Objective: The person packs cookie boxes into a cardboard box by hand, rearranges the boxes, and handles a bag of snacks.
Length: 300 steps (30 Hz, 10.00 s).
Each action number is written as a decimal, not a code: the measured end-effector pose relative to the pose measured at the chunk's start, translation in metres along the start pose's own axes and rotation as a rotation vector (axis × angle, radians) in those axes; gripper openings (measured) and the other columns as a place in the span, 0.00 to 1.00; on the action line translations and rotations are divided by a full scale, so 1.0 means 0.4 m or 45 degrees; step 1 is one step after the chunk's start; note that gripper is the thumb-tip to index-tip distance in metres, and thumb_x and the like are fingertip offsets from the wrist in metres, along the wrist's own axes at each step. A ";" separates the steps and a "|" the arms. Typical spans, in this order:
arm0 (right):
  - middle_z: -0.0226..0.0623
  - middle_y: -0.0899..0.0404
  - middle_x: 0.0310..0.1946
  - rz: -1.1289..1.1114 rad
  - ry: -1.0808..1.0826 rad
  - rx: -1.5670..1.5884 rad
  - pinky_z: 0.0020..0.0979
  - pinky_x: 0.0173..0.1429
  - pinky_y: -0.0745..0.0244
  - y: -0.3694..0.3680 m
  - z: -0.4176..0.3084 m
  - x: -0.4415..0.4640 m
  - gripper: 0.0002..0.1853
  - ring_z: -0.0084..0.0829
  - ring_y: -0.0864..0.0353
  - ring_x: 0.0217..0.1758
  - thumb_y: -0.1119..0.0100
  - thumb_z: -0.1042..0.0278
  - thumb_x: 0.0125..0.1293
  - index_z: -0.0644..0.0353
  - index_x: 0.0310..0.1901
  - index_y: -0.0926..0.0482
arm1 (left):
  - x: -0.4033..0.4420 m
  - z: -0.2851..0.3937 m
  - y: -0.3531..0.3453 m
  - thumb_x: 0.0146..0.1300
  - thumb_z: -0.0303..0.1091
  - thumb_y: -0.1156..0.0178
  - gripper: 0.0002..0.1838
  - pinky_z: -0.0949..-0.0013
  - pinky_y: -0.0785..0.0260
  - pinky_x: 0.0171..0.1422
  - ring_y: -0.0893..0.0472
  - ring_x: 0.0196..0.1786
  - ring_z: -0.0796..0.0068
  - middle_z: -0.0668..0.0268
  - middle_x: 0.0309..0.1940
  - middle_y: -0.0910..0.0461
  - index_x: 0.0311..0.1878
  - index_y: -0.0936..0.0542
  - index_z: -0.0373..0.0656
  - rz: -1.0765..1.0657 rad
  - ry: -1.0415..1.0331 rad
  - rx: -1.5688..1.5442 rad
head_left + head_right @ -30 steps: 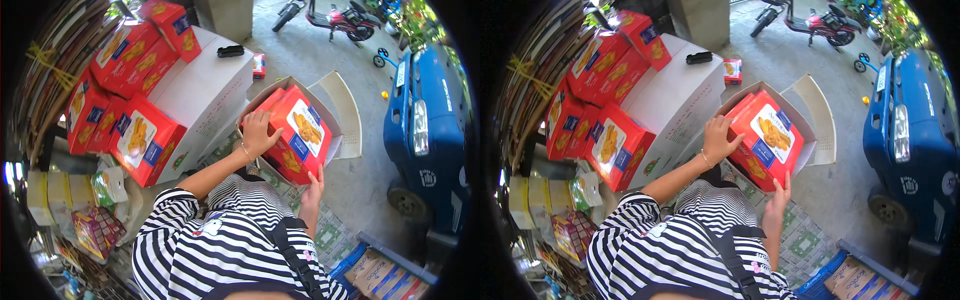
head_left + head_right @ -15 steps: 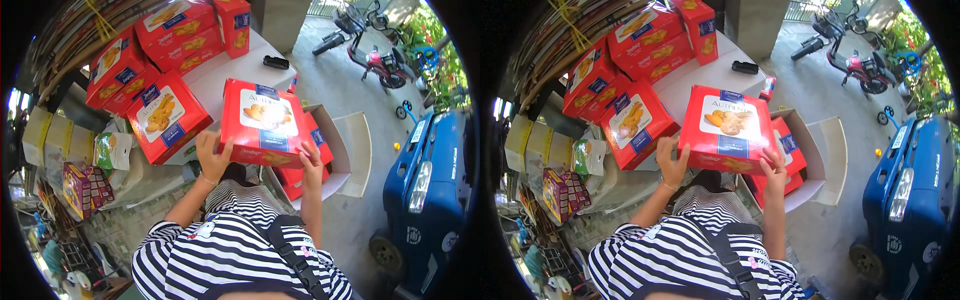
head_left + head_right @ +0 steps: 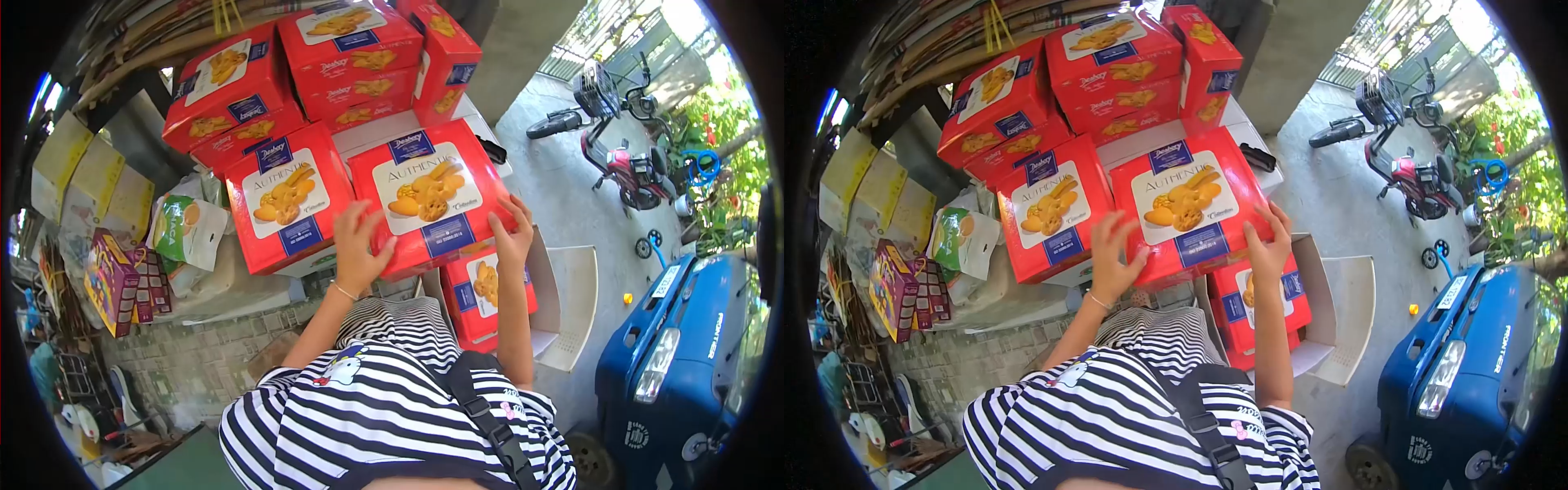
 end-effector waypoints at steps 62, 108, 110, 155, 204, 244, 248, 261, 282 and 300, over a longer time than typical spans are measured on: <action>0.50 0.39 0.56 -0.148 0.435 -0.375 0.42 0.63 0.45 -0.356 0.171 0.081 0.24 0.47 0.40 0.60 0.39 0.64 0.54 0.52 0.54 0.29 | -0.248 -0.726 0.525 0.61 0.52 0.47 0.27 0.67 0.37 0.33 0.31 0.26 0.73 0.60 0.20 0.28 0.27 0.25 0.29 1.182 1.213 0.011; 0.46 0.36 0.54 0.065 0.052 -0.500 0.43 0.60 0.41 -0.394 0.186 0.086 0.24 0.45 0.35 0.57 0.44 0.53 0.56 0.46 0.55 0.30 | -0.060 -0.376 0.257 0.39 0.41 0.28 0.41 0.59 0.38 0.58 0.32 0.57 0.50 0.47 0.58 0.36 0.58 0.33 0.37 0.756 0.404 0.378; 0.46 0.35 0.54 0.076 0.086 -0.502 0.43 0.60 0.41 -0.394 0.195 0.085 0.24 0.45 0.35 0.57 0.44 0.52 0.57 0.46 0.55 0.30 | -0.062 -0.382 0.257 0.40 0.34 0.29 0.30 0.62 0.33 0.49 0.24 0.45 0.56 0.56 0.41 0.22 0.51 0.26 0.37 0.847 0.363 0.291; 0.44 0.32 0.49 0.221 0.398 -0.439 0.40 0.57 0.41 -0.394 0.208 0.067 0.21 0.44 0.34 0.52 0.47 0.67 0.55 0.50 0.53 0.26 | -0.088 -0.316 0.190 0.63 0.38 0.57 0.10 0.69 0.36 0.34 0.32 0.23 0.75 0.69 0.16 0.31 0.31 0.28 0.46 0.769 1.247 -1.917; 0.33 0.24 0.44 -0.489 0.611 0.059 0.43 0.60 0.43 -0.216 -0.048 -0.145 0.11 0.38 0.30 0.53 0.37 0.72 0.48 0.56 0.35 0.21 | -0.017 0.002 0.162 0.59 0.35 0.43 0.12 0.65 0.33 0.43 0.25 0.40 0.57 0.51 0.34 0.23 0.36 0.21 0.35 -0.482 0.387 -0.222; 0.46 0.32 0.52 1.510 -0.432 -0.911 0.41 0.62 0.43 0.618 0.362 -0.366 0.28 0.47 0.36 0.57 0.39 0.74 0.46 0.63 0.52 0.32 | -0.143 0.338 -0.310 0.59 0.44 0.46 0.25 0.58 0.34 0.53 0.26 0.48 0.50 0.49 0.46 0.26 0.55 0.31 0.38 -1.940 -0.721 -0.272; 0.41 0.27 0.43 1.458 0.057 -0.223 0.30 0.56 0.35 0.640 0.075 -0.307 0.19 0.31 0.28 0.49 0.42 0.77 0.52 0.66 0.47 0.30 | -0.130 0.257 -0.336 0.58 0.50 0.47 0.27 0.57 0.34 0.52 0.25 0.47 0.54 0.52 0.45 0.25 0.55 0.31 0.42 -1.950 -0.659 -0.054; 0.21 0.37 0.13 -0.244 0.807 0.442 0.16 0.18 0.39 0.639 -0.692 -0.332 0.15 0.14 0.41 0.10 0.48 0.74 0.53 0.34 0.36 0.28 | -0.045 0.217 -0.477 0.58 0.51 0.47 0.29 0.57 0.34 0.53 0.26 0.49 0.54 0.52 0.46 0.26 0.57 0.32 0.42 -1.957 -0.838 0.287; 0.28 0.25 0.21 -0.501 1.016 0.174 0.21 0.30 0.33 0.651 -0.658 -0.350 0.04 0.20 0.30 0.21 0.35 0.68 0.50 0.55 0.28 0.19 | -0.103 0.102 -0.444 0.58 0.52 0.49 0.29 0.57 0.36 0.56 0.27 0.53 0.52 0.52 0.52 0.28 0.59 0.33 0.46 -2.050 -0.691 0.198; 0.41 0.33 0.56 0.729 -1.612 1.122 0.38 0.54 0.33 0.363 0.401 -0.610 0.36 0.33 0.33 0.56 0.43 0.37 0.50 0.54 0.56 0.33 | -0.135 0.027 -0.666 0.41 0.60 0.37 0.40 0.59 0.37 0.58 0.25 0.52 0.56 0.51 0.48 0.24 0.53 0.29 0.38 -1.370 0.138 0.214</action>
Point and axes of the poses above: each hand's wrist, its own x-axis towards the middle knuckle, its own y-axis out of the back of the hand, z = x × y, the point moved 1 cm from there along x, towards the middle knuckle
